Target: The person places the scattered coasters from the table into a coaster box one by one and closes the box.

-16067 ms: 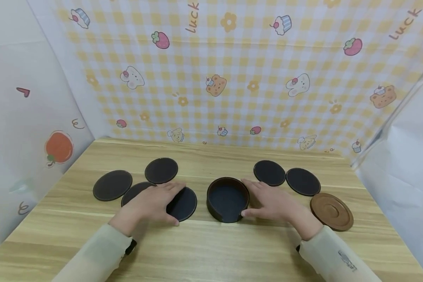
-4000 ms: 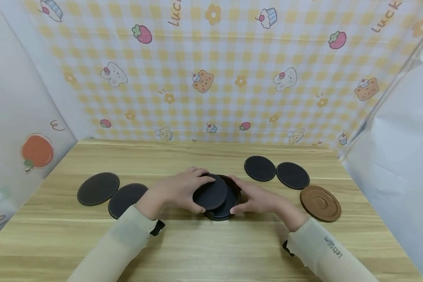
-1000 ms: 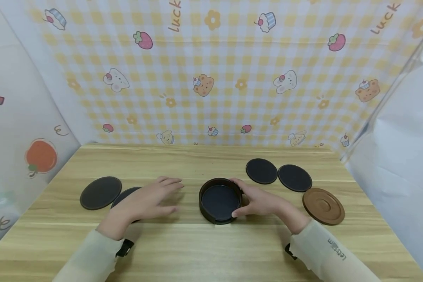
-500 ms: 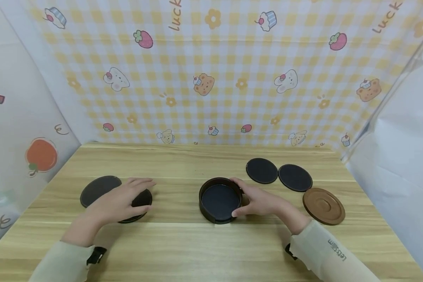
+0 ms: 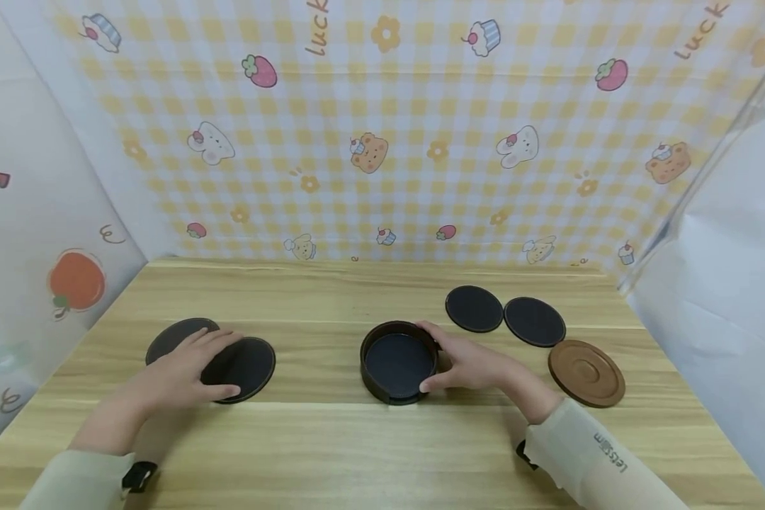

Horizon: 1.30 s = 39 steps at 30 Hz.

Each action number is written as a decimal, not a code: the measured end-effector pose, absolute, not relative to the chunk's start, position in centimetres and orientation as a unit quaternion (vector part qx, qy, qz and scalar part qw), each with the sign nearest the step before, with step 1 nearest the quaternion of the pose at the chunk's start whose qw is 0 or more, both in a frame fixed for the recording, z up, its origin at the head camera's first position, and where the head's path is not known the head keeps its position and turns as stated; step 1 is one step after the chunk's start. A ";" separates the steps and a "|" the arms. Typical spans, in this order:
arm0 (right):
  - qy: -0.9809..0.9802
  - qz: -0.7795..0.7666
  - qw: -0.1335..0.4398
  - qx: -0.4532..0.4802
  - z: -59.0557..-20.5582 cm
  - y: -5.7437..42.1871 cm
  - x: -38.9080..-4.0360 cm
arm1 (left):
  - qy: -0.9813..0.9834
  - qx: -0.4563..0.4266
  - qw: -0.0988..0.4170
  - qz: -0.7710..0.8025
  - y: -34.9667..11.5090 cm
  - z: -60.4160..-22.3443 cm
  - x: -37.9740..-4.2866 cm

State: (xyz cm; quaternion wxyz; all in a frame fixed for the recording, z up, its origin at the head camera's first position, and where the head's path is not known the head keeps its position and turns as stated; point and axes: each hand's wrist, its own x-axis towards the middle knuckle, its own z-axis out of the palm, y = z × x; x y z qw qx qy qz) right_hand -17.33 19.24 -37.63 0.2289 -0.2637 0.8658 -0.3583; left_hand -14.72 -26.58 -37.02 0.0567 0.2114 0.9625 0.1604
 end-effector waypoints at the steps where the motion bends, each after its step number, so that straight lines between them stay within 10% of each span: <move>1: 0.865 -0.358 0.229 -0.265 -37.7 19.2 -17.3 | 0.962 0.209 0.062 0.166 -26.7 -37.1 -14.7; 39: 0.864 -0.364 0.230 -0.262 -37.7 19.3 -17.3 | 0.964 0.213 0.083 0.138 -26.4 -38.0 -15.1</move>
